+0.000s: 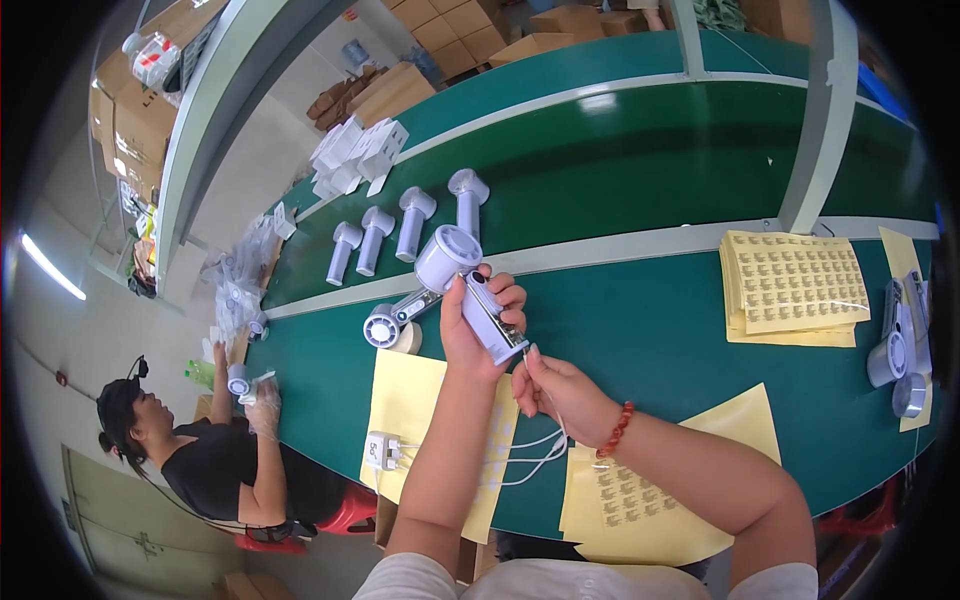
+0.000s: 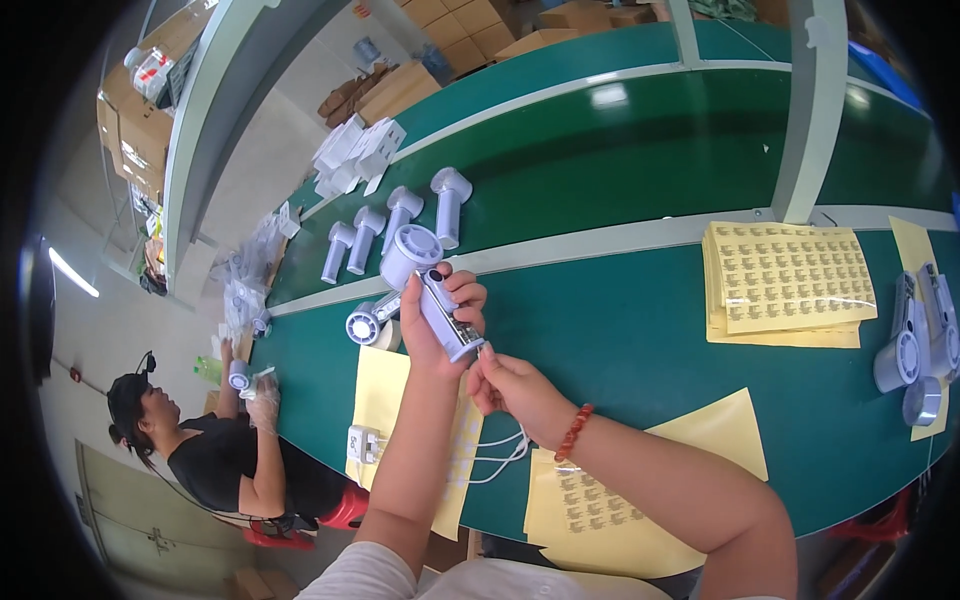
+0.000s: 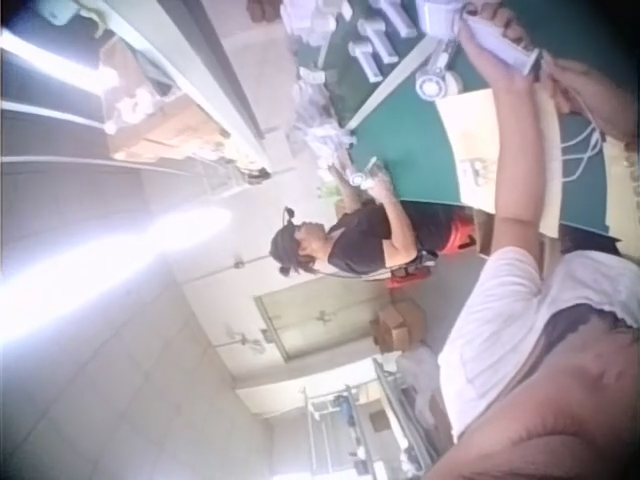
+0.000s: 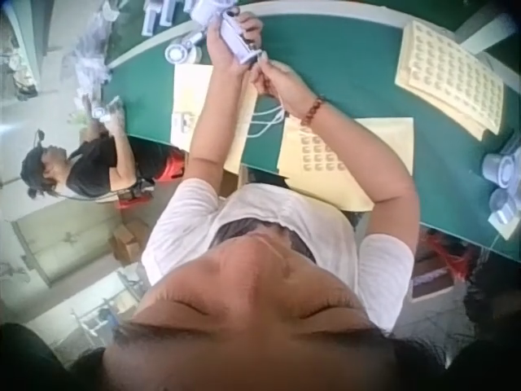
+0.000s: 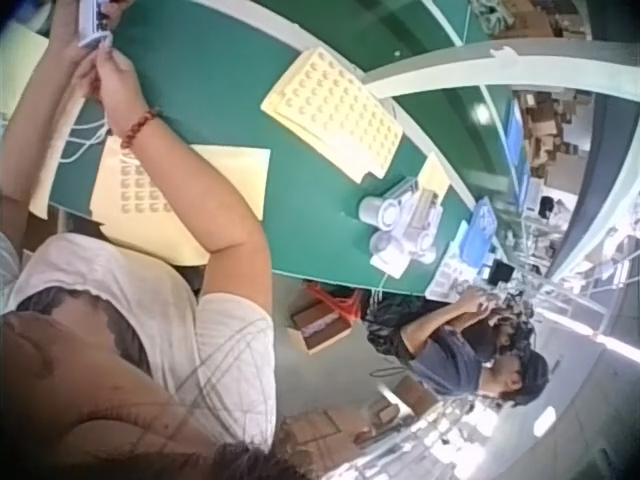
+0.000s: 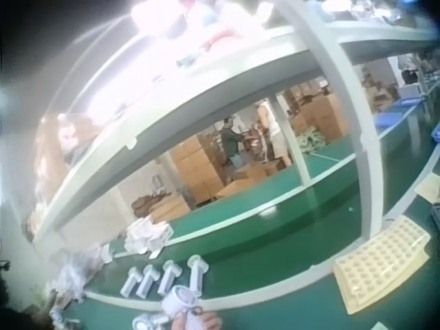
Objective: The person assembles portable hand fans by hand, then applies adhesive stickers to the fan handles.
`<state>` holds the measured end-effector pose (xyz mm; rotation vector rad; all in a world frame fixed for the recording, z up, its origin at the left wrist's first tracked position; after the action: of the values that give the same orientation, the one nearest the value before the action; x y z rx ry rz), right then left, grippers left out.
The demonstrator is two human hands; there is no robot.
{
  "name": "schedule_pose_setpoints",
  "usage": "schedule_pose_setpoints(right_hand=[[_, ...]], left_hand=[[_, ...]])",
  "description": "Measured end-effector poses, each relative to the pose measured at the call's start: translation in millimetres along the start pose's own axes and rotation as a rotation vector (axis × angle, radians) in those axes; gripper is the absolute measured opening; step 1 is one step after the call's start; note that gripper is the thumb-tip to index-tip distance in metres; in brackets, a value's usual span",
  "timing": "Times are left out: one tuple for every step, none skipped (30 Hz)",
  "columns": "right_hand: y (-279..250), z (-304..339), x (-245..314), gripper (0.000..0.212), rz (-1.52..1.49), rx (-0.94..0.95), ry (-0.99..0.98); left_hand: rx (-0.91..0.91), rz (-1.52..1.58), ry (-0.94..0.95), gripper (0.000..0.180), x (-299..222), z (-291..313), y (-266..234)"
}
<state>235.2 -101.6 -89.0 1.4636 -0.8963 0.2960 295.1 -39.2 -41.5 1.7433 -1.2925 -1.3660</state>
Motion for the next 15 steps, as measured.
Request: schedule_pose_setpoints(right_hand=[[1,-1,2,0.043,0.012,0.016,-0.002],[3,-1,4,0.043,0.023,0.037,-0.001],[3,-1,5,0.043,0.019,0.038,-0.004],[4,0,7,0.044,0.027,0.052,-0.017],[6,-1,9,0.044,0.037,0.068,-0.030],[6,-1,10,0.044,0.035,0.070,-0.033],[6,-1,10,0.044,0.019,0.068,-0.049],[5,-1,11,0.045,0.004,0.065,-0.065],[5,-2,11,0.045,0.002,0.067,-0.068],[4,-2,9,0.044,-0.035,0.061,-0.065],[3,-1,9,0.044,-0.071,0.055,-0.063],[3,-1,8,0.044,-0.072,0.056,-0.064],[7,-1,5,0.044,-0.079,0.081,-0.052],[10,-2,3,0.044,-0.085,0.107,-0.040],[10,-2,4,0.044,-0.085,0.110,-0.041]], left_hand=[[0.000,-0.002,-0.009,0.028,1,-2,3],[-0.010,-0.027,-0.006,0.028,1,-3,4],[-0.020,-0.051,-0.003,0.027,0,-4,6],[-0.012,-0.043,-0.004,0.027,1,-6,8],[-0.013,-0.047,-0.007,0.027,2,-7,9],[-0.014,-0.070,-0.011,0.027,2,-8,9],[-0.015,-0.093,-0.015,0.027,2,-9,9],[-0.015,-0.096,-0.017,0.027,2,-9,8],[-0.021,-0.120,-0.025,0.027,1,-10,6],[-0.027,-0.145,-0.033,0.027,0,-10,4],[-0.027,-0.147,-0.034,0.027,0,-11,5],[0.015,-0.151,-0.093,0.028,4,-12,8],[0.057,-0.155,-0.151,0.029,8,-13,12],[0.057,-0.158,-0.151,0.029,5,-12,13],[0.131,-0.112,-0.222,0.030,10,-11,19]])
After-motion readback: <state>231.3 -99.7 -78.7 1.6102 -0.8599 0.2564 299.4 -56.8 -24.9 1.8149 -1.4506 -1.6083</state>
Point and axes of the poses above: each hand's wrist, its own z-axis away from the middle knuckle, its own y-axis out of the palm, x = y × z, the point moved 9 cm from there along -z, towards the middle knuckle, and after that the axes turned 15 degrees about x, right-handed, at the moved point
